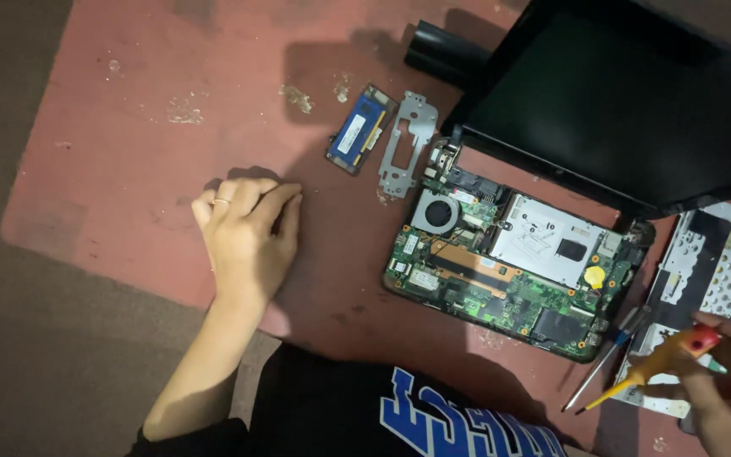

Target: Disassembling and reassembling internal components of a laptop using a screwdriver

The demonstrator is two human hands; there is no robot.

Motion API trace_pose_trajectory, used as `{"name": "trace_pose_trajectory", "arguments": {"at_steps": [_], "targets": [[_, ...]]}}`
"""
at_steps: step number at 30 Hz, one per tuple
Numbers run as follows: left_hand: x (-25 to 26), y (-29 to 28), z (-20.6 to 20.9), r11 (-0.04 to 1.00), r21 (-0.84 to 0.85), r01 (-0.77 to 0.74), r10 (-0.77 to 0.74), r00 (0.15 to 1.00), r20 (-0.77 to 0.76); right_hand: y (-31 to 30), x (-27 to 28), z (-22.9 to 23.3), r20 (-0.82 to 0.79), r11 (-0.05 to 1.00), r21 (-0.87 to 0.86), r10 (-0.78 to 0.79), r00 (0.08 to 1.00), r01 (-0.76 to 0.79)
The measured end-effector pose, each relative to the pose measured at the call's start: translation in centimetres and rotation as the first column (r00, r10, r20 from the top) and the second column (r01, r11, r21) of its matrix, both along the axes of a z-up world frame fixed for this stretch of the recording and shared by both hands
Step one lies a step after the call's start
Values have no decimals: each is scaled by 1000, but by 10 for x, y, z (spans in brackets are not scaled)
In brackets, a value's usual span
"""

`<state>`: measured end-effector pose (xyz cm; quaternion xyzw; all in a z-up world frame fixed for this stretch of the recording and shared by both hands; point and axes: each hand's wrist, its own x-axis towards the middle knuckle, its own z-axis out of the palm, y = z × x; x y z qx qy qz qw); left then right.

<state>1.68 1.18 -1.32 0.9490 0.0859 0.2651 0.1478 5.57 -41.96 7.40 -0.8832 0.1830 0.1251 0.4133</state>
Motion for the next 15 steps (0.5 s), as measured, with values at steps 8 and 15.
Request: {"name": "trace_pose_trajectory", "arguments": {"at_steps": [8, 15], "targets": [[10, -72, 53, 556, -812, 176, -246, 968, 42, -25, -6, -15, 308, 700, 694, -78, 948, -169], [24, -162, 68, -407, -897, 173, -425, 833, 354, 41, -38, -23, 722, 759, 626, -478, 501, -178]]}}
